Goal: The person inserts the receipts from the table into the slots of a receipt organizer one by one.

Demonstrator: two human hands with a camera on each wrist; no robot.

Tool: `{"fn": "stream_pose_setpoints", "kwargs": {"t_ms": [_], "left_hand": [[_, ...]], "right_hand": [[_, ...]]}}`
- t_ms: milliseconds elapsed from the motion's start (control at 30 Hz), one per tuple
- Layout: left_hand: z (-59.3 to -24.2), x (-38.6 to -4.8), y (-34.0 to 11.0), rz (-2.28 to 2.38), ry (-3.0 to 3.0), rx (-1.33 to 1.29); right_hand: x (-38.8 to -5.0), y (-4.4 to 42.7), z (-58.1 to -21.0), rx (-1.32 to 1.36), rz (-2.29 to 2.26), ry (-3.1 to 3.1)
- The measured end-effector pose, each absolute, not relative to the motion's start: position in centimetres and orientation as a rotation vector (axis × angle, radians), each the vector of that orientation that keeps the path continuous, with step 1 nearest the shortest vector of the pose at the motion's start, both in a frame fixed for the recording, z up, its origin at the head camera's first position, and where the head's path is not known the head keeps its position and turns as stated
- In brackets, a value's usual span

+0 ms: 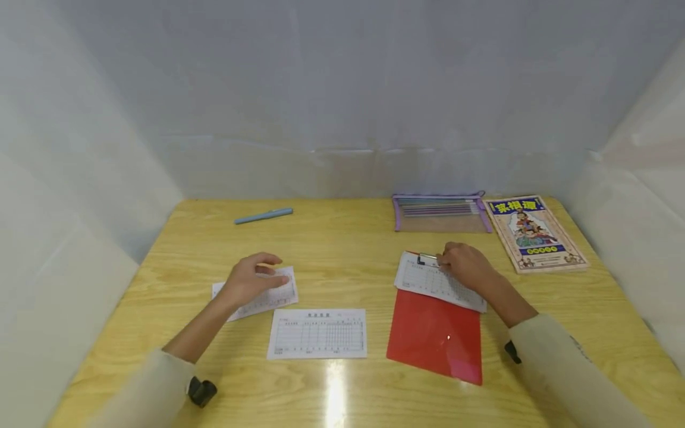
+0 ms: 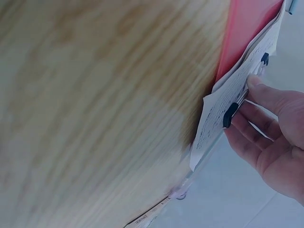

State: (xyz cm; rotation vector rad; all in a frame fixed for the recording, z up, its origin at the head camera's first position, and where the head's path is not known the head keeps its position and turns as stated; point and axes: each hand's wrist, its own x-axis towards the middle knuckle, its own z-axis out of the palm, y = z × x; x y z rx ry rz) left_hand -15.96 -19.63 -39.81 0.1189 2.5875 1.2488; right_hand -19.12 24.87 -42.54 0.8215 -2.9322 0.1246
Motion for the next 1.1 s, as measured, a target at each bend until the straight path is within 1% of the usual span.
{"fn": "stream_pose_setpoints", "kwargs": {"t_ms": [200,433,567,867,1100], "left_hand": [[-40.4,-14.9,-23.9,0.970,2.802,-0.061],[-40.9,-14.0,-25.2,0.816,2.802,-0.270],[-41.1,-13.8,-25.2,0.791,2.809,-0.277],[-41.5,-14.0,-25.6,0.838,2.865,-0.197],[-41.1,-14.1,-26.0,0.852,2.851,-0.216]], "right_hand": [[-19.2,24.8,-42.5,0.825,0.134,-2.928],[-19.2,24.8,-42.6,0.826,0.104,-2.942],[-19.1,24.8,-42.5,0.810,0.106,-2.957],[-19.1,24.7,-42.4,0.806,0.128,-2.951],[-18.9,24.6,-42.3,0.810,0.137,-2.943]]}}
